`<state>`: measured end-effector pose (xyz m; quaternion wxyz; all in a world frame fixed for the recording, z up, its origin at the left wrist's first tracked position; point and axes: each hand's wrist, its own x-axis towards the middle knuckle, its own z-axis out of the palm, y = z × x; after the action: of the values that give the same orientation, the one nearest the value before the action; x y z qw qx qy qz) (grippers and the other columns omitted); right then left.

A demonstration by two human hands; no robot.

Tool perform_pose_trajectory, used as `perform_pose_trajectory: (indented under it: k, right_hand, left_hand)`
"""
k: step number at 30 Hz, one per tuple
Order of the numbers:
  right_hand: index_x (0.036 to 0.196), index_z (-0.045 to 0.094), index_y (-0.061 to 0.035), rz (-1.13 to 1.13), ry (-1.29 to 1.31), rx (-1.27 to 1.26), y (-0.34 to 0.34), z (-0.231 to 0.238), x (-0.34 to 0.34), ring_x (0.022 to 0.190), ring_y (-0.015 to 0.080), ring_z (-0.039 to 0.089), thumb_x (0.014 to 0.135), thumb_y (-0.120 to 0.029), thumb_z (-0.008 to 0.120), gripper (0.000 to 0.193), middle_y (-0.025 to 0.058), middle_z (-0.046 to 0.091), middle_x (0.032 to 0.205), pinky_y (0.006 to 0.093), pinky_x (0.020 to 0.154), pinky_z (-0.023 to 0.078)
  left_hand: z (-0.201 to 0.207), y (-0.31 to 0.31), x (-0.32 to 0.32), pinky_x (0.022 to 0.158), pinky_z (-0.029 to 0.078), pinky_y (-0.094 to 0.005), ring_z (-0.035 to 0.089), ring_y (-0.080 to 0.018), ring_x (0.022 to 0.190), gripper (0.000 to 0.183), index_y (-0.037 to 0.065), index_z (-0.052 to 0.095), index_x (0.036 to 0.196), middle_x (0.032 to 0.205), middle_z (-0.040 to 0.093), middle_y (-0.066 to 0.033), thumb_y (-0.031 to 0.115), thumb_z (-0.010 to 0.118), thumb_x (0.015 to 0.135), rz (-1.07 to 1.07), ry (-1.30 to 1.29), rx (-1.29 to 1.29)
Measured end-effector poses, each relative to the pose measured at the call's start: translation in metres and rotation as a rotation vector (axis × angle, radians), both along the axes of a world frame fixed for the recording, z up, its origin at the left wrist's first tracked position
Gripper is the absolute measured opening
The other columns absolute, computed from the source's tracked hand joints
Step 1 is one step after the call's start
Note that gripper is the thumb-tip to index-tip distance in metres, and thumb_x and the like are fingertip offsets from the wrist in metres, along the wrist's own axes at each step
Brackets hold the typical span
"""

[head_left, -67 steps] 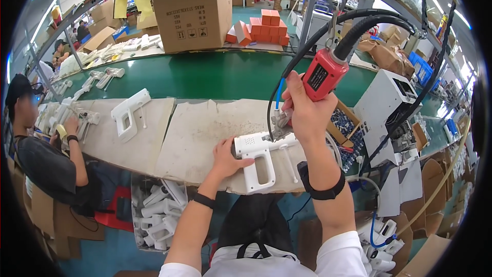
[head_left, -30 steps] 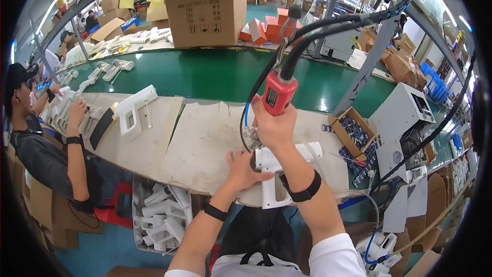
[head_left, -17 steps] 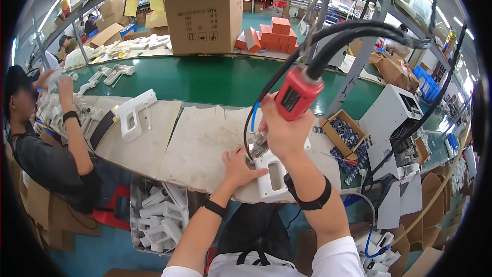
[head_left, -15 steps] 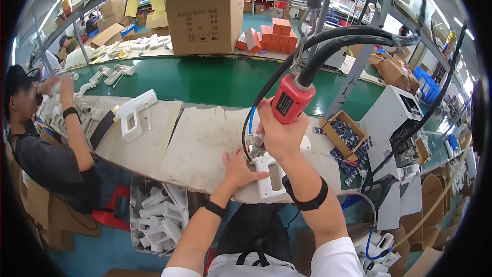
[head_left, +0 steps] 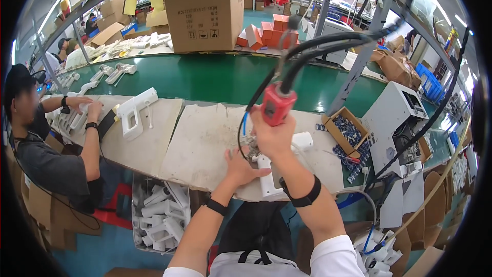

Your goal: The person picks up a white plastic housing, uses a red pneumatic screwdriver to drive screws into it, and then places the finished unit into a cardboard box. This process is repeated with several more housings throughout the video.

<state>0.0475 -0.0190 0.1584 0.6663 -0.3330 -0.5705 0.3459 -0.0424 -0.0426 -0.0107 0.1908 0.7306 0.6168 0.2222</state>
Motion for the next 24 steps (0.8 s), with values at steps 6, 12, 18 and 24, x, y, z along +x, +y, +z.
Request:
perform_pose_trajectory:
  k: [6,12,18,24]
  right_hand:
    - [0.083,0.058,-0.0009,-0.063,0.098,-0.063,-0.021,0.051,0.024,0.043,0.0098,0.052,0.088,-0.013,0.065,0.015,0.0027,0.056,0.056,0.0232,0.040,0.038]
    - [0.076,0.058,-0.0023,-0.075,0.026,-0.080,-0.003,0.013,0.019,0.044,0.0087,0.052,0.087,-0.018,0.067,0.021,0.0014,0.055,0.055,0.0242,0.041,0.038]
    - [0.079,0.061,-0.0014,-0.047,-0.038,-0.122,-0.008,-0.002,0.013,0.047,0.0075,0.053,0.086,-0.017,0.067,0.018,0.0010,0.056,0.056,0.0248,0.045,0.041]
    - [0.081,0.060,-0.0021,-0.152,0.087,-0.037,-0.028,0.051,0.042,0.045,0.0078,0.051,0.086,-0.017,0.068,0.017,0.0010,0.055,0.055,0.0229,0.043,0.039]
  left_hand:
    - [0.019,-0.006,-0.002,0.110,0.003,-0.0524,0.031,-0.0294,0.132,0.115,-0.002,0.033,0.139,0.132,0.048,-0.0169,0.063,0.077,0.055,0.030,-0.169,-0.009]
    - [0.018,-0.004,-0.001,0.110,0.003,-0.0526,0.032,-0.0288,0.131,0.113,0.001,0.033,0.140,0.130,0.049,-0.0168,0.060,0.079,0.054,-0.001,-0.166,0.012]
    - [0.030,-0.007,0.002,0.110,0.010,-0.0532,0.030,-0.0321,0.133,0.109,0.002,0.029,0.141,0.136,0.042,-0.0198,0.053,0.079,0.060,-0.019,-0.095,-0.113]
    - [0.012,-0.038,0.031,0.110,0.028,-0.0407,0.030,-0.0376,0.135,0.103,-0.004,0.016,0.145,0.140,0.035,-0.0275,0.028,0.077,0.068,0.050,-0.460,0.007]
